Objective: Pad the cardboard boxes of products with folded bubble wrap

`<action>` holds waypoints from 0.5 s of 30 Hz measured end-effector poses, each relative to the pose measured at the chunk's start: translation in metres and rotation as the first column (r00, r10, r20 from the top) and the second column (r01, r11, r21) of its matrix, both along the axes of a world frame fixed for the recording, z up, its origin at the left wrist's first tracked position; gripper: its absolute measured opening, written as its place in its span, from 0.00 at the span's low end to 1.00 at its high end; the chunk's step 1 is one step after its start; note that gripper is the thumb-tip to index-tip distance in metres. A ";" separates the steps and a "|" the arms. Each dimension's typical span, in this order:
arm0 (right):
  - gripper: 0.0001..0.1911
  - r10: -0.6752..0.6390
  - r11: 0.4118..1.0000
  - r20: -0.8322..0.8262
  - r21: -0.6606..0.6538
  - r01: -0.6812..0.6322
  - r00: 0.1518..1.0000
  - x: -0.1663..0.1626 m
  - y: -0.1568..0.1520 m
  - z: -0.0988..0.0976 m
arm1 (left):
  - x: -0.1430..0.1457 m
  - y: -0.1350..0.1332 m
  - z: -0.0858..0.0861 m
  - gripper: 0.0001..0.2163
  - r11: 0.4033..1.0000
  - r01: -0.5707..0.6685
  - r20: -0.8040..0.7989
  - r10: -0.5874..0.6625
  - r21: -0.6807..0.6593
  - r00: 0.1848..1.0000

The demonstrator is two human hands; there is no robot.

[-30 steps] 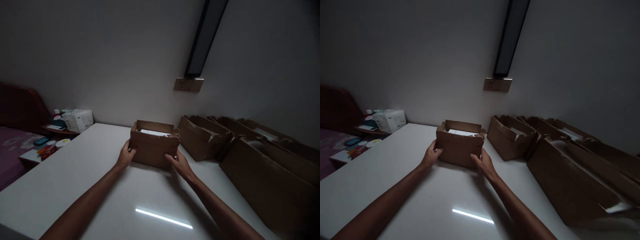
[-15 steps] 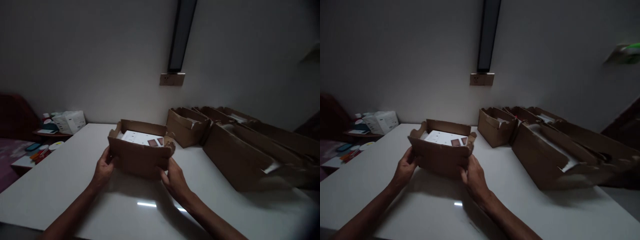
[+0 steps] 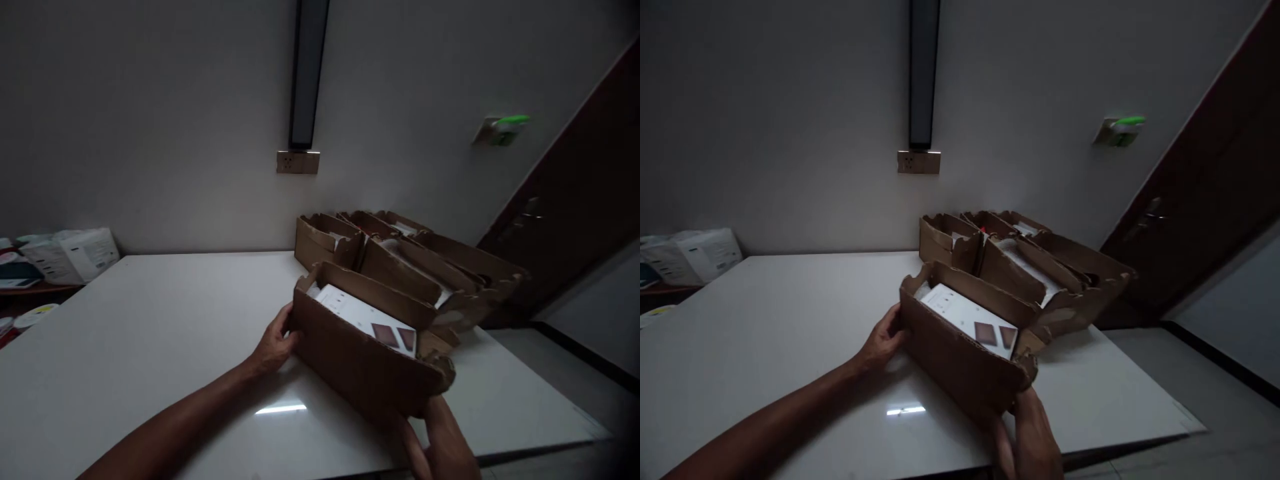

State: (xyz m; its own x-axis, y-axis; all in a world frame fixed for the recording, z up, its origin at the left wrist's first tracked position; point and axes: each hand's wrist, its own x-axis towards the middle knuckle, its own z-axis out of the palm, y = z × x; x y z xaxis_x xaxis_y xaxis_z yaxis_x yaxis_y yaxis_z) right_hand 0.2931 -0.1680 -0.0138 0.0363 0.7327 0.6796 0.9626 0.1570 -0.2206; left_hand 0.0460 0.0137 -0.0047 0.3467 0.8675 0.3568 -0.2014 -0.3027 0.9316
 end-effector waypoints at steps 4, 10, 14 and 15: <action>0.35 -0.046 0.998 -0.112 0.042 0.051 0.993 0.006 0.004 -0.014 | 0.056 0.030 0.000 0.23 0.997 -0.071 -0.043 0.069 -0.042 0.997; 0.34 -0.027 0.999 -0.229 -0.045 0.017 0.973 0.011 0.043 -0.039 | 0.120 0.034 -0.023 0.22 0.984 -0.142 -0.122 0.128 -0.107 0.984; 0.29 -0.001 0.994 -0.210 -0.105 -0.022 0.978 0.025 0.046 -0.061 | 0.121 0.022 -0.031 0.20 0.988 -0.127 -0.178 0.109 -0.093 0.978; 0.27 0.005 0.993 -0.213 -0.115 -0.030 0.977 0.027 0.044 -0.064 | 0.117 0.026 -0.030 0.19 0.984 -0.145 -0.192 0.125 -0.099 0.974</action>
State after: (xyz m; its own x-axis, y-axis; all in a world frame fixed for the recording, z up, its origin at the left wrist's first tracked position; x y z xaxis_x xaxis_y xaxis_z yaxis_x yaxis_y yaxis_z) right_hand 0.3205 -0.1238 -0.0776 0.1565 0.8083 0.5676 0.8894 0.1346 -0.4368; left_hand 0.1632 0.0398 -0.0342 0.2742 0.9415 0.1959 0.0122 -0.2071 0.9782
